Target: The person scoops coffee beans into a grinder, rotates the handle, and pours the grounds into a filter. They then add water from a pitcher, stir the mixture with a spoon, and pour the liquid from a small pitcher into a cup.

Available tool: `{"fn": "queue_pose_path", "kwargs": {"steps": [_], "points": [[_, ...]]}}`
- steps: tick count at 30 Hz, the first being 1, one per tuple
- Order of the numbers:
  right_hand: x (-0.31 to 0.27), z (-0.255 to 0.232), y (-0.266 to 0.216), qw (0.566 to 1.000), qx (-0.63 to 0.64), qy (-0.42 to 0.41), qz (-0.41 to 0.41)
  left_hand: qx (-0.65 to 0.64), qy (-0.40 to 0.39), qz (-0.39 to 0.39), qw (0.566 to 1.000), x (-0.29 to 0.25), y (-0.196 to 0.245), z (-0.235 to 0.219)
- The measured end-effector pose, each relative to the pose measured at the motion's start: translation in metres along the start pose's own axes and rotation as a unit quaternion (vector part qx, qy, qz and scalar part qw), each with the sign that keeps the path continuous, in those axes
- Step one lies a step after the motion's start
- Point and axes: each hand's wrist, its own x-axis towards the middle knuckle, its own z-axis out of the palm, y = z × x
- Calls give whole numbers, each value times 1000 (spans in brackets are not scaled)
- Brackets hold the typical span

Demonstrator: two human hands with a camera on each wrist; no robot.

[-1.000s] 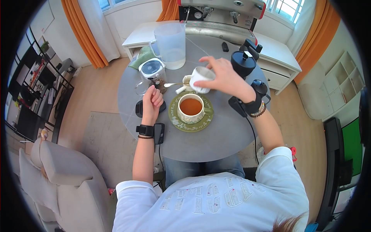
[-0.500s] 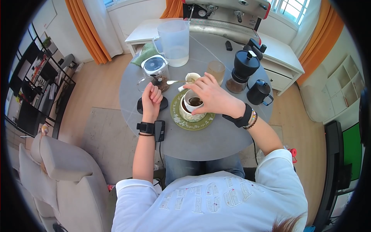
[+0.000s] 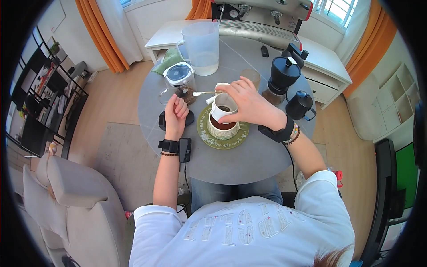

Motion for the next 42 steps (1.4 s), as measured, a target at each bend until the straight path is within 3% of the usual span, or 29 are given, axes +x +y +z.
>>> {"fn": "queue_pose_path", "kwargs": {"steps": [6, 9, 15, 19, 24, 28, 33, 39, 42], "points": [[7, -10, 1, 998, 27, -31, 38, 5, -5, -11, 1000, 0, 1, -1], [7, -6, 4, 999, 17, -48, 13, 12, 5, -12, 1000, -1, 2, 1], [25, -30, 5, 990, 48, -27, 128, -2, -9, -13, 1000, 1, 1, -3], [42, -17, 34, 989, -54, 112, 82, 4, -9, -15, 1000, 1, 1, -1], [53, 2, 49, 984, -103, 43, 138, 24, 0, -10, 1000, 0, 2, 2], [50, 13, 51, 981, -123, 30, 147, 41, -13, -71, 997, -3, 2, 17], [47, 18, 56, 978, -134, 19, 159, 249, -22, -40, 967, -1, -11, 16], [43, 21, 57, 976, -149, 27, 157, 385, -2, -1, 923, 5, -20, 23], [44, 17, 57, 976, -146, 23, 161, 441, 22, 63, 895, 6, -22, 29]]}}
